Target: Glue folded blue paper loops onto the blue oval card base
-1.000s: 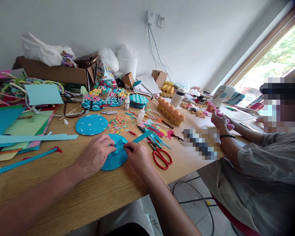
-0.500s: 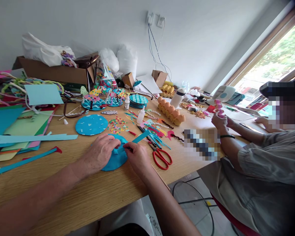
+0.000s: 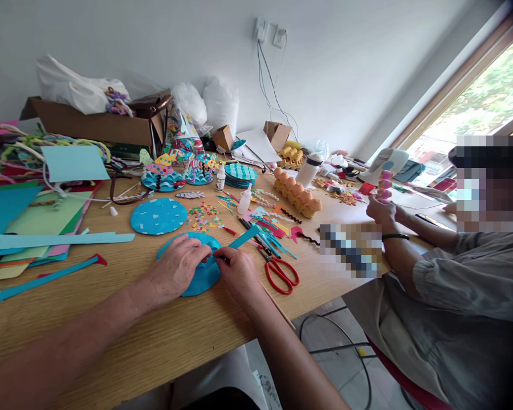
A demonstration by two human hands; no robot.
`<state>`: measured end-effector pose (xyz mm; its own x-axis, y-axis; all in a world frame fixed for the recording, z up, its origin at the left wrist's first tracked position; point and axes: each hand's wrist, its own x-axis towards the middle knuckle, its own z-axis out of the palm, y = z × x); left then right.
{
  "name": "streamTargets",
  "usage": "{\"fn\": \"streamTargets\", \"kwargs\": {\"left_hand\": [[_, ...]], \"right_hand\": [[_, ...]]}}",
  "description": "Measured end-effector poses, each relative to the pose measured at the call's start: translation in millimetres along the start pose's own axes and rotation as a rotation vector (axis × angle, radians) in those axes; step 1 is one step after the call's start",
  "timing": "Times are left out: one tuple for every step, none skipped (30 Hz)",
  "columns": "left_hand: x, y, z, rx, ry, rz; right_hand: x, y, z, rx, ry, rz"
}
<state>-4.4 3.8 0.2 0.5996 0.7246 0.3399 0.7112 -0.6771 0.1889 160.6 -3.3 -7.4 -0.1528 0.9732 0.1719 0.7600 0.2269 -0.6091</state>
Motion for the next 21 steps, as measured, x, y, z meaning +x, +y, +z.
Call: {"fn": "streamTargets", "kwargs": {"left_hand": [[-0.2, 0.1, 1.1, 0.000, -0.009, -0.006], [-0.3, 0.3, 2.2, 0.000, -0.015, -0.012], [-0.3, 0.7, 3.2, 0.000, -0.016, -0.018], [-0.1, 1.1, 4.2, 0.001, -0.016, -0.023], [0.2, 1.7, 5.0, 0.003, -0.012, -0.025], [0.6, 2.4, 5.6, 0.007, -0.005, -0.026], [1.3, 3.1, 6.0, 0.012, 0.002, -0.027], [2.0, 3.9, 6.3, 0.017, 0.004, -0.026], [2.7, 4.5, 6.4, 0.021, 0.003, -0.024], [3.5, 4.9, 6.5, 0.023, -0.003, -0.020], [4.2, 5.2, 6.6, 0.027, -0.011, -0.015], [4.8, 5.2, 6.7, 0.032, -0.022, -0.010], [5.3, 5.1, 6.8, 0.039, -0.032, -0.004], [5.7, 4.9, 7.1, 0.049, -0.038, -0.001], [6.0, 4.6, 7.3, 0.059, -0.044, 0.000], [6.3, 4.3, 7.5, 0.066, -0.052, -0.002], [6.5, 4.1, 7.6, 0.068, -0.060, -0.005], [6.7, 4.0, 7.6, 0.066, -0.066, -0.008], [6.8, 4.0, 7.5, 0.062, -0.070, -0.011], [6.9, 4.0, 7.4, 0.056, -0.074, -0.012], [7.0, 4.1, 7.2, 0.050, -0.076, -0.011]], "right_hand": [[0.1, 0.5, 0.4, -0.002, 0.002, -0.004], [0.1, 0.9, 0.7, -0.003, 0.005, -0.006], [0.2, 1.2, 1.1, -0.003, 0.006, -0.008], [0.2, 1.4, 1.4, -0.003, 0.007, -0.010], [0.3, 1.5, 1.5, -0.004, 0.006, -0.011], [0.3, 1.3, 1.6, -0.004, 0.003, -0.011], [0.4, 1.1, 1.6, -0.004, 0.000, -0.013], [0.5, 0.9, 1.6, -0.004, -0.002, -0.014], [0.6, 0.6, 1.6, -0.004, -0.003, -0.016], [0.6, 0.4, 1.6, -0.002, -0.003, -0.018], [0.7, 0.3, 1.7, 0.001, -0.003, -0.022], [0.8, 0.4, 1.8, 0.005, -0.004, -0.026], [0.9, 0.5, 2.1, 0.010, -0.006, -0.031], [0.9, 0.8, 2.3, 0.015, -0.006, -0.037], [0.9, 1.1, 2.6, 0.021, -0.006, -0.042], [0.8, 1.4, 2.9, 0.025, -0.005, -0.043], [0.7, 1.7, 3.1, 0.028, -0.005, -0.044], [0.6, 1.9, 3.3, 0.031, -0.004, -0.043], [0.4, 2.0, 3.3, 0.033, -0.005, -0.042], [0.3, 2.1, 3.4, 0.034, -0.006, -0.042], [0.1, 2.0, 3.3, 0.035, -0.007, -0.041]]}}
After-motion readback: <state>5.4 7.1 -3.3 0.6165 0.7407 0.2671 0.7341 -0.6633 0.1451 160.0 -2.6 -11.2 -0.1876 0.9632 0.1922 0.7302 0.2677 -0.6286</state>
